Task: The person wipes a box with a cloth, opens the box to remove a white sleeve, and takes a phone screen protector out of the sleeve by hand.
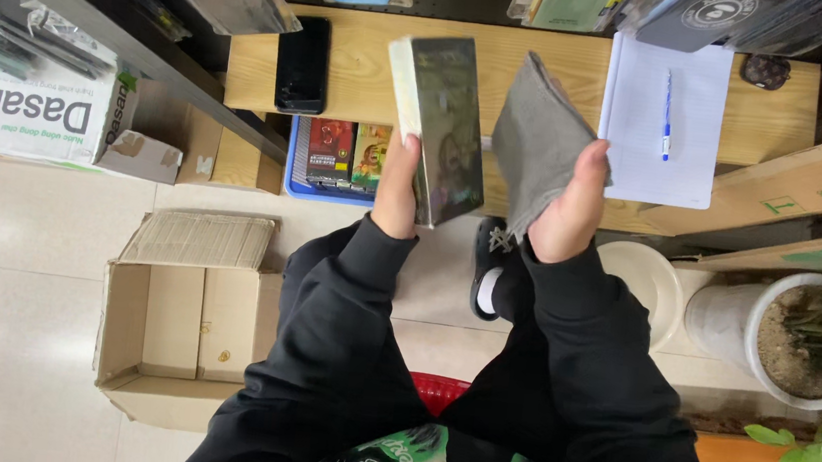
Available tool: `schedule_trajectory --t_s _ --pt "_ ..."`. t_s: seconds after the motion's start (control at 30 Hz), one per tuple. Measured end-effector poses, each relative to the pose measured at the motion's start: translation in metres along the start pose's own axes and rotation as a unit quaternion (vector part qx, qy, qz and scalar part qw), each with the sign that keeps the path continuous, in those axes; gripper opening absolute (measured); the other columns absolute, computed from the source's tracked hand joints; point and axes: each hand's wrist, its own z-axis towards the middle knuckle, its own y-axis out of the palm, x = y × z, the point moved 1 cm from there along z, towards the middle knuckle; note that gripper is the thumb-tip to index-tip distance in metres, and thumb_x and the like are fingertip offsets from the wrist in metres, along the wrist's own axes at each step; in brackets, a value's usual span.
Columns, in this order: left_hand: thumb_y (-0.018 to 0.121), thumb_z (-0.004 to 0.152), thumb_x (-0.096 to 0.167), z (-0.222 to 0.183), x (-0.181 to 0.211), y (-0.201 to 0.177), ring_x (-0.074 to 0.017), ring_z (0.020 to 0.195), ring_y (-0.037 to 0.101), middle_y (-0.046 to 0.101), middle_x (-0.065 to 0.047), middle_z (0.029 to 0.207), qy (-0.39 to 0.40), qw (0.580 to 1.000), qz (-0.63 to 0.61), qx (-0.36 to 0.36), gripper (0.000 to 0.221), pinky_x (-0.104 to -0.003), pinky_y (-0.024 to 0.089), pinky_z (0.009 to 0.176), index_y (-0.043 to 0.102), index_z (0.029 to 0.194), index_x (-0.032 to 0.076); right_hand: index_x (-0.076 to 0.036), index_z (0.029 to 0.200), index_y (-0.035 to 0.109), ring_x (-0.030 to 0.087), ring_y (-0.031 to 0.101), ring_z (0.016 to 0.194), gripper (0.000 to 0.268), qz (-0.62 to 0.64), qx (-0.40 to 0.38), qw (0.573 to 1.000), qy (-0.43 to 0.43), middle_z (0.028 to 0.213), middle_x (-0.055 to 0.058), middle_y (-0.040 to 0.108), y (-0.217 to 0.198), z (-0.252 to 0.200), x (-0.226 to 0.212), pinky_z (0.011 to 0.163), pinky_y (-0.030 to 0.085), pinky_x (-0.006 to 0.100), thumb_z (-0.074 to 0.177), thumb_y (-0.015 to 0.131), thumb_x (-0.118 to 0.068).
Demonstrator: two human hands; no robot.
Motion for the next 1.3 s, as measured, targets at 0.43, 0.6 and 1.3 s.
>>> schedule_trajectory --t_s 0.43,0.6,1.3 --pt "0.032 0.109 0.037 -0.024 -0.057 -0.023 -0.0226 0.107 0.060 0.061 -0.016 0.119 -0.046 0.996 -0.042 -0.070 0.054 -0.046 0.050 0.096 0.036 0.148 0.000 -0.014 0.154 0.033 0.038 0.008 0.151 0.075 -0.431 -0.229 0.845 -0.220 0.163 0.017 0.018 0.021 -0.009 0.031 0.118 -0.004 0.062 0.099 0.022 -0.064" --pt "0.028 0.107 0.051 -0.018 -0.075 -0.055 -0.0228 0.096 0.070 0.065 -0.015 0.124 -0.072 0.986 -0.142 -0.054 0.059 -0.039 0.056 0.084 0.044 0.145 0.009 -0.015 0.148 0.046 0.042 0.019 0.148 0.070 -0.462 -0.282 0.805 -0.241 0.159 0.016 0.030 0.030 -0.037 0.028 0.114 -0.001 0.068 0.098 0.030 -0.061" --pt "0.061 0.080 0.017 0.001 -0.028 -0.046 -0.0326 0.099 0.060 0.057 -0.016 0.116 -0.108 0.991 -0.080 0.008 0.069 -0.049 0.055 0.087 0.039 0.145 0.007 0.004 0.137 0.052 0.038 0.052 0.129 0.075 0.084 0.143 0.984 0.066 0.138 0.030 0.051 -0.025 -0.001 0.011 0.112 0.040 0.050 0.098 0.053 -0.059"
